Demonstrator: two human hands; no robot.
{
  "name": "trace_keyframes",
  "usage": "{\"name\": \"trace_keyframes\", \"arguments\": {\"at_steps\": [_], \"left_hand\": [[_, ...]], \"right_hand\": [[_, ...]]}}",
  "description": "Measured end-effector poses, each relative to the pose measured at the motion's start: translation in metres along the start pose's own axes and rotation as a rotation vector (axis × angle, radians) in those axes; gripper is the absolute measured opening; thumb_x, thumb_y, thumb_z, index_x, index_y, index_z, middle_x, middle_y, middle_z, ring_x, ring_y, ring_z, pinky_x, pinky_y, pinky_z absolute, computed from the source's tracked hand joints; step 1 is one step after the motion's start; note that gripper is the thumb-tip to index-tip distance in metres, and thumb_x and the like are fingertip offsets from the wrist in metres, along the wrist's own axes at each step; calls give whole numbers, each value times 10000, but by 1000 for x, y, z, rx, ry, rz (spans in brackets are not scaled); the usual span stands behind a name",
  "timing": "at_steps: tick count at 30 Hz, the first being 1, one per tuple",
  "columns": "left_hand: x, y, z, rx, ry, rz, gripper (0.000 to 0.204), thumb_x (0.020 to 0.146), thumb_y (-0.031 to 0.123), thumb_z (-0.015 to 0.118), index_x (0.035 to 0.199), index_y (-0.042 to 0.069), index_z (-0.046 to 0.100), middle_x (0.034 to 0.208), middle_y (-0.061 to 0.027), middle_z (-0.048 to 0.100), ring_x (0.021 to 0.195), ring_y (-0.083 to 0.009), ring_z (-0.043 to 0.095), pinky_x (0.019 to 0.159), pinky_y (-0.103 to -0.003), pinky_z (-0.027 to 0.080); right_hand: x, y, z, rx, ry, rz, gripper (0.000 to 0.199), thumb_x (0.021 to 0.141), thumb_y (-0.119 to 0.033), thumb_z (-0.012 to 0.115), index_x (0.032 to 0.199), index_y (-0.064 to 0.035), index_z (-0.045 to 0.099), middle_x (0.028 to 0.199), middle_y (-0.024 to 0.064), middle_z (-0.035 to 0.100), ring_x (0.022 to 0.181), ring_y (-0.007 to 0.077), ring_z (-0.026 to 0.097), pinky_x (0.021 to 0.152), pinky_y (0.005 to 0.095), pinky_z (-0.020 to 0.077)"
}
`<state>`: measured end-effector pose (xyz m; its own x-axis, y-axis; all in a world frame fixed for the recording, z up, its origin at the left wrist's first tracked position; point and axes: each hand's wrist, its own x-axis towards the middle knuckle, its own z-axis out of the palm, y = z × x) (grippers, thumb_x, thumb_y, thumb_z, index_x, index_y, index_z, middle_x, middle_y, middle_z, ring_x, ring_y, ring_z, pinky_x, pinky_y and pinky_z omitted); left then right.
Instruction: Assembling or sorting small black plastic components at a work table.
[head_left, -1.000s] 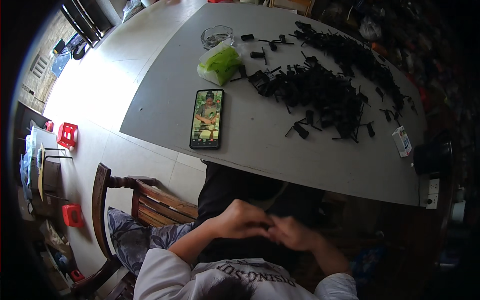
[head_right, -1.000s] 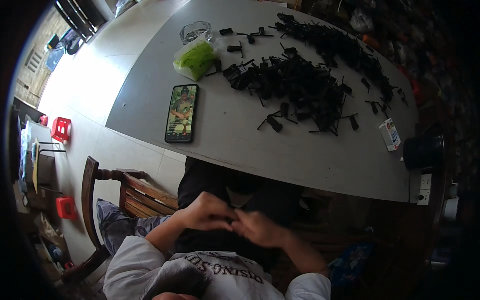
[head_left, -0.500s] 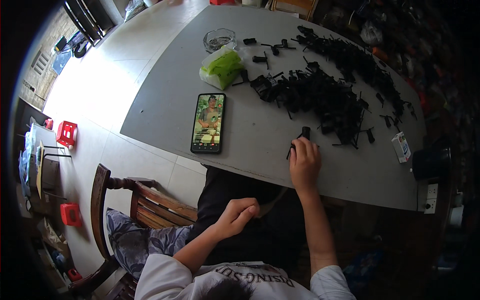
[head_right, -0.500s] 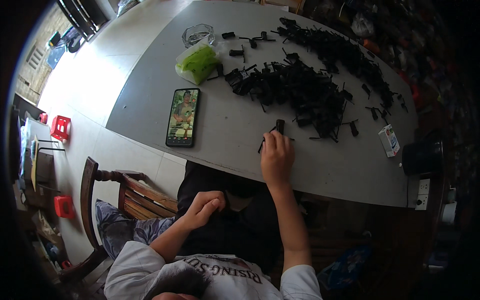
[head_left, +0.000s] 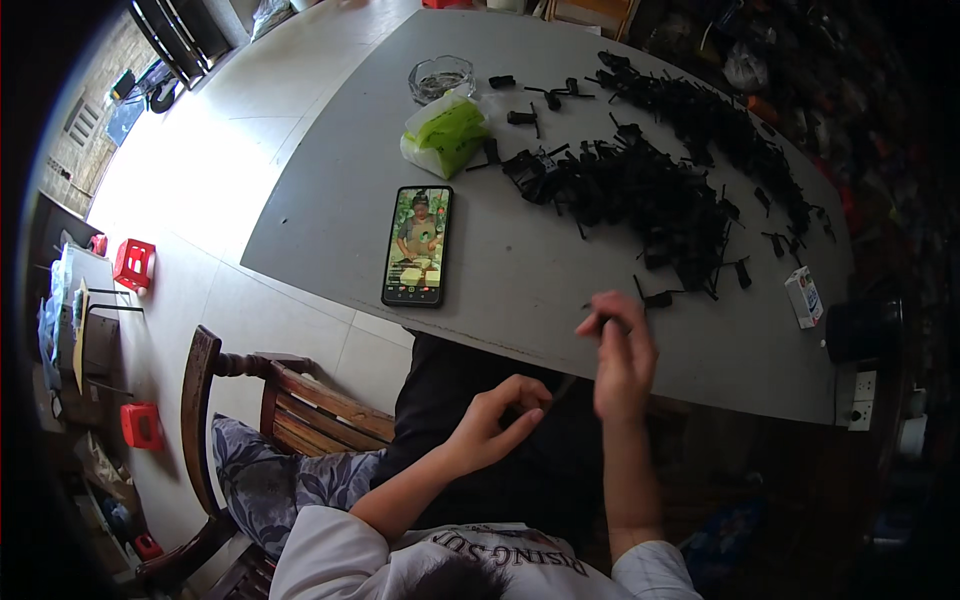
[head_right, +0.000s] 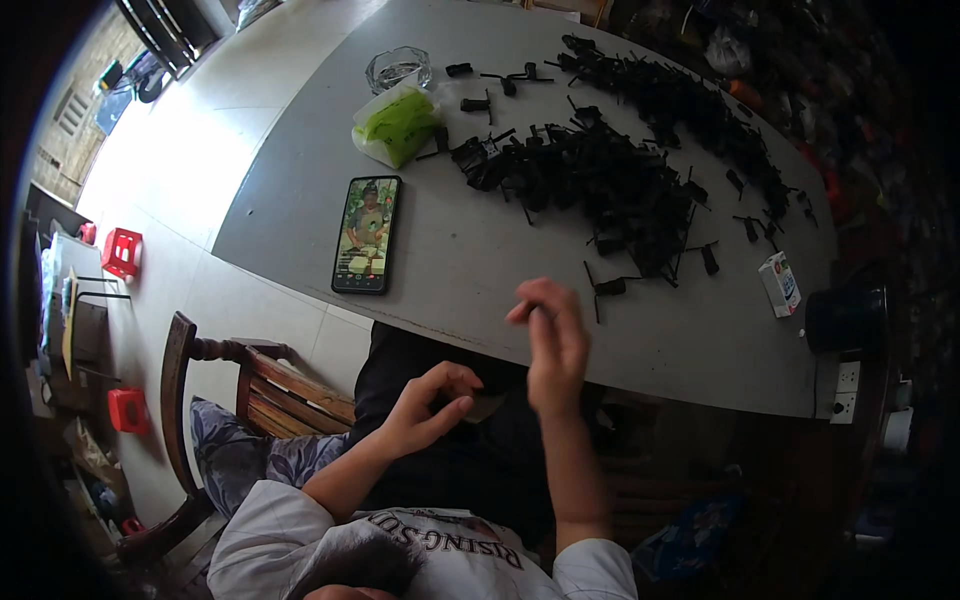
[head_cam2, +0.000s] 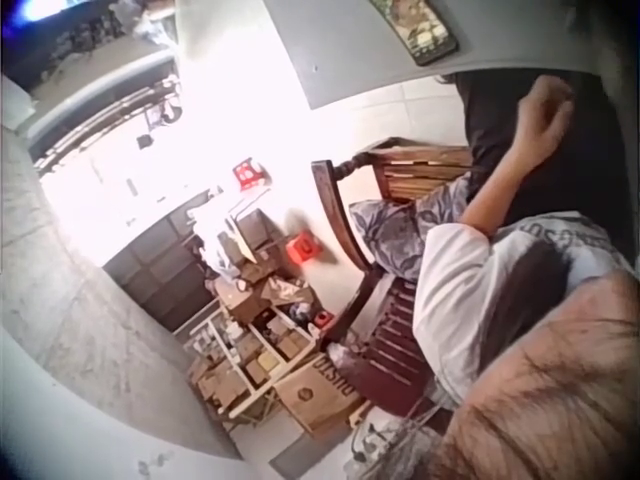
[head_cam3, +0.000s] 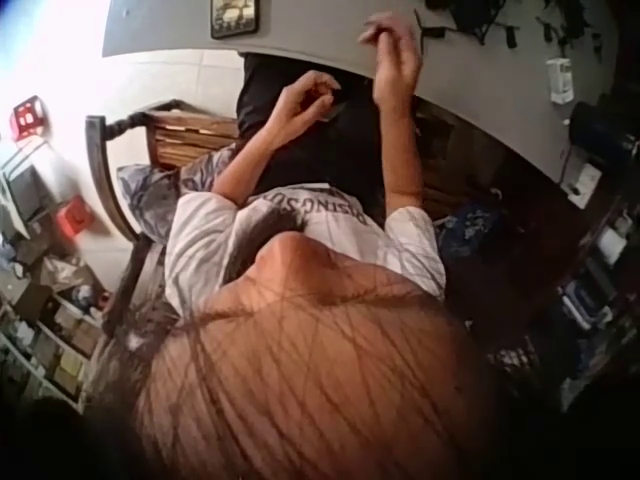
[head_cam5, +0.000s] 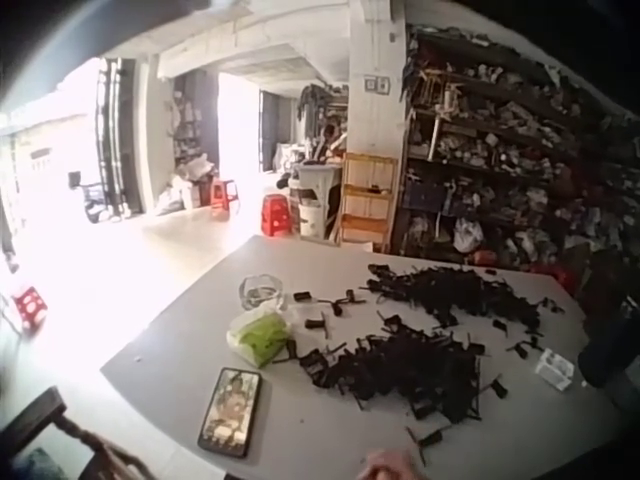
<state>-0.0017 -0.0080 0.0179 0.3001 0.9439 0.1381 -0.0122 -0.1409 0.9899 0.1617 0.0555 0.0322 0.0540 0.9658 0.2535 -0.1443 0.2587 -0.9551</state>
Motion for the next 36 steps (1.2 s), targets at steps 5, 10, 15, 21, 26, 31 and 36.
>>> {"name": "trace_keyframes", "arguments": {"at_steps": [5,10,15,21,26,31,36], "left_hand": [[2,3,15,286,211,75,258,779,61,651,998,26,519,786,-64,579,582,-135,559,564,-238,459],[3,8,7,466,212,185,388,689,27,716,1022,0,518,865,-118,632,604,-153,591,583,-237,476],[-6,12,-15,-52,94,-49,182,794,121,638,930,1,638,716,-88,616,579,-140,581,549,-230,451],[-7,16,-26,11,-172,244,230,784,183,668,945,20,651,663,-68,557,555,-212,536,509,-288,413],[-12,24,-21,182,-122,255,308,739,131,701,1027,41,639,629,-54,487,541,-207,502,495,-301,409],[-10,20,-21,282,-162,344,398,698,103,728,1079,31,635,640,-50,503,521,-185,521,458,-272,400],[-13,27,-17,363,-135,440,444,691,114,733,1115,41,622,623,-28,450,465,-163,475,411,-270,372]], "right_hand": [[-46,-12,45,192,-12,176,95,904,-4,407,968,2,478,1052,107,480,904,143,536,831,279,438],[-64,-1,38,-14,37,85,112,927,-76,414,979,-10,488,1017,130,517,886,186,557,789,304,450],[-63,-12,9,-503,-115,-179,197,918,-189,490,834,-23,554,775,81,573,769,216,578,694,299,447],[-76,-14,-1,411,-482,539,288,735,-134,730,912,-69,512,885,41,557,834,121,523,760,260,396],[-81,-17,3,418,-377,597,304,721,-69,714,926,-82,490,957,56,574,924,123,538,823,268,417],[-89,-13,6,904,-202,708,164,776,63,594,834,-73,524,968,73,586,934,151,558,843,259,424],[-87,-16,5,850,-255,667,154,777,64,584,831,-70,532,935,87,604,922,165,575,814,261,440]]}}
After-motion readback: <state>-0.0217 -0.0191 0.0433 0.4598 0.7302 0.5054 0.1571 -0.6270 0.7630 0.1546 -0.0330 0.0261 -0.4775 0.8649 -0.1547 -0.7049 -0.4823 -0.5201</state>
